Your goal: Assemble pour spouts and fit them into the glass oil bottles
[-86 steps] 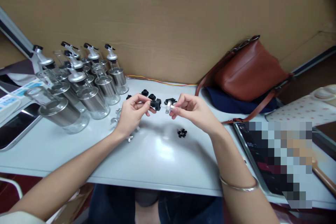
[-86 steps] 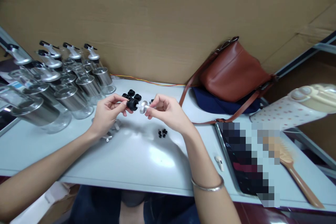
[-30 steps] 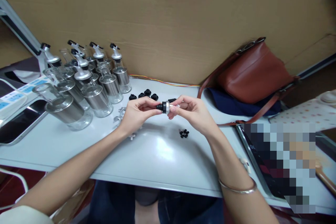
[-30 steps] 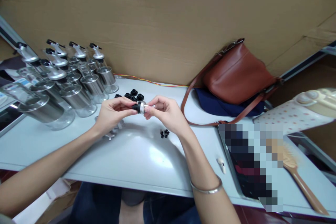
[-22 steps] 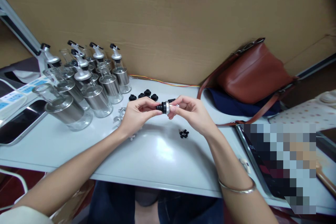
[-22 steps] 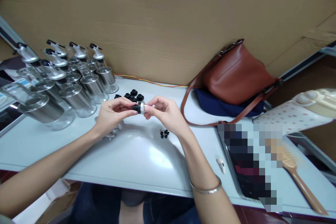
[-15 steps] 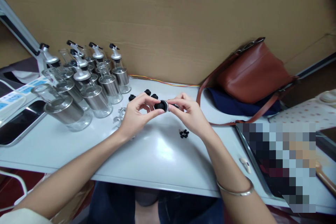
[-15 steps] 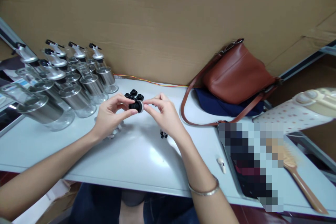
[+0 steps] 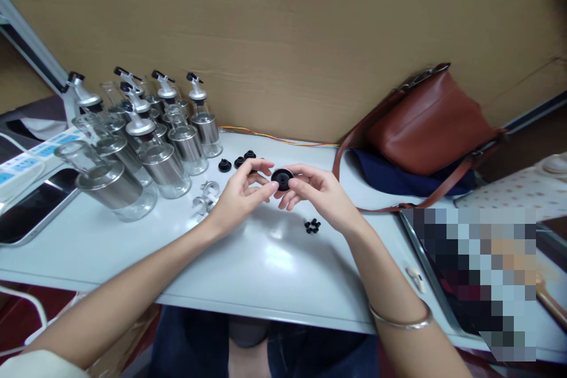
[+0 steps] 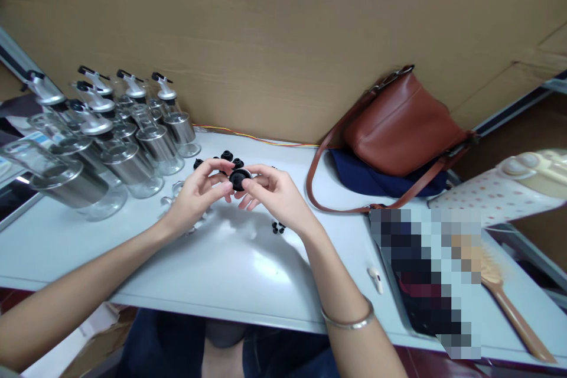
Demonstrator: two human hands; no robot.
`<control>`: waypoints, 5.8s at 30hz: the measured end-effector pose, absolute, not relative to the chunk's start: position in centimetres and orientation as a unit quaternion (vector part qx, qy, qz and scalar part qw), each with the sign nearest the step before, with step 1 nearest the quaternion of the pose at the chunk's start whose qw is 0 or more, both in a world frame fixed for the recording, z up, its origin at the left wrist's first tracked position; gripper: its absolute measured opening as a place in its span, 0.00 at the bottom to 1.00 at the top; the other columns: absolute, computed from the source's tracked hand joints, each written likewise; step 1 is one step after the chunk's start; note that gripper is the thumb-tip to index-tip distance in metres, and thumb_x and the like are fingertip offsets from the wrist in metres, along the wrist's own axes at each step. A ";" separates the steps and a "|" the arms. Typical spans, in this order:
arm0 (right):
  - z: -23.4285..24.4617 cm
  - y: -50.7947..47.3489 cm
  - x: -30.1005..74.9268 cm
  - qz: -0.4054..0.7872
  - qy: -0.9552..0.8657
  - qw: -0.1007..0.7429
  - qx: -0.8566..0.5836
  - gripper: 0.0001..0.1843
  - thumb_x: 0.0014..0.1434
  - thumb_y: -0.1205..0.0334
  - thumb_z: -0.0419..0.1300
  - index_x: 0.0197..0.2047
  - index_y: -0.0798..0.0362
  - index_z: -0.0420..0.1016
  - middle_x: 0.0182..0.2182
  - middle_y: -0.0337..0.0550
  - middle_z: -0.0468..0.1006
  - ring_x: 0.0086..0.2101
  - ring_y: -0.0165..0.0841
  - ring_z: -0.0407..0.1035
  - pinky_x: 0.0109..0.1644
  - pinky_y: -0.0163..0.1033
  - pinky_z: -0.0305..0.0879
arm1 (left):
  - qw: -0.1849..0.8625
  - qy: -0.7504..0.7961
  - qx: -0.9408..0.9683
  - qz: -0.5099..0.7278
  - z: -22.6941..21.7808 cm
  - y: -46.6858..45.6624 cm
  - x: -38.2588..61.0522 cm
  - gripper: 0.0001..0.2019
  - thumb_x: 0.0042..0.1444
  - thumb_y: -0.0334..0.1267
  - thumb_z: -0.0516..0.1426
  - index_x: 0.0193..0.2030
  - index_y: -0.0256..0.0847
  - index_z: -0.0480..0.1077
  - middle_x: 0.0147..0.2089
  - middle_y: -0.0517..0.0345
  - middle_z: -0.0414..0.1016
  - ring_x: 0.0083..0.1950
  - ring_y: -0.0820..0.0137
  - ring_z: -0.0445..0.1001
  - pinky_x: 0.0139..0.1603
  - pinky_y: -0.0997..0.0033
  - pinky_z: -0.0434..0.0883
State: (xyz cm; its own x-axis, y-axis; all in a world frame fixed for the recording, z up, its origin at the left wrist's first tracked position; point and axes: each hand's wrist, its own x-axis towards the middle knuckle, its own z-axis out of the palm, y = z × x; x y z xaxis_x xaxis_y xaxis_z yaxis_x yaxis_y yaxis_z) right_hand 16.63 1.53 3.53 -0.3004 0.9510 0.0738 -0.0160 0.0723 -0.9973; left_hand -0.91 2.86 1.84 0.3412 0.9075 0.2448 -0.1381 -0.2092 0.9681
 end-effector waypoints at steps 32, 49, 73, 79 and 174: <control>3.6 0.9 15.9 0.593 -0.613 0.376 -0.362 0.11 0.47 0.68 0.61 0.36 0.52 0.65 0.26 0.37 0.77 0.27 0.30 0.75 0.33 0.34 0.71 | 0.545 0.267 0.684 0.405 1.5 3.0 -1.3 0.12 0.47 0.36 0.59 0.35 0.42 0.59 0.29 0.64 0.65 0.28 0.75 0.64 0.30 0.74 0.61; 3.5 0.8 15.9 0.586 -0.626 0.360 -0.368 0.12 0.46 0.70 0.58 0.36 0.51 0.63 0.24 0.35 0.76 0.27 0.29 0.74 0.34 0.34 0.69 | 0.514 0.268 0.704 0.411 1.4 2.9 -1.2 0.11 0.45 0.37 0.57 0.34 0.41 0.57 0.28 0.65 0.62 0.28 0.76 0.60 0.29 0.74 0.61; 3.7 0.7 15.8 0.534 -0.662 0.367 -0.376 0.10 0.46 0.69 0.58 0.32 0.51 0.63 0.21 0.31 0.72 0.19 0.27 0.69 0.28 0.33 0.65 | 0.492 0.244 0.721 0.423 1.5 2.7 -1.2 0.10 0.47 0.32 0.56 0.32 0.42 0.56 0.29 0.66 0.59 0.27 0.77 0.59 0.26 0.77 0.59; 3.3 0.8 15.9 0.529 -0.658 0.389 -0.369 0.10 0.48 0.70 0.58 0.34 0.51 0.64 0.23 0.33 0.75 0.22 0.28 0.71 0.31 0.35 0.66 | 0.453 0.262 0.735 0.431 1.2 2.9 -1.3 0.10 0.47 0.32 0.57 0.34 0.41 0.58 0.29 0.66 0.61 0.26 0.78 0.60 0.27 0.77 0.60; 2.8 2.2 17.6 0.262 -0.691 0.477 -0.476 0.08 0.52 0.64 0.62 0.37 0.55 0.76 0.32 0.42 0.78 0.31 0.31 0.69 0.40 0.40 0.67 | 0.533 0.263 0.674 0.439 -0.1 3.4 -0.7 0.33 0.49 0.27 0.62 0.63 0.46 0.62 0.45 0.57 0.74 0.49 0.68 0.74 0.57 0.61 0.71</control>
State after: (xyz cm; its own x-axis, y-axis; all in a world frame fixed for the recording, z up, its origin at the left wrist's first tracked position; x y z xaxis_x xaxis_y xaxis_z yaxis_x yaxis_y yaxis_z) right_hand 17.60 2.21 2.76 -0.0916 0.9077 0.4095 0.4091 0.4092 -0.8156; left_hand -0.65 3.37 -0.13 0.4768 0.8220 0.3116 -0.1145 -0.2934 0.9491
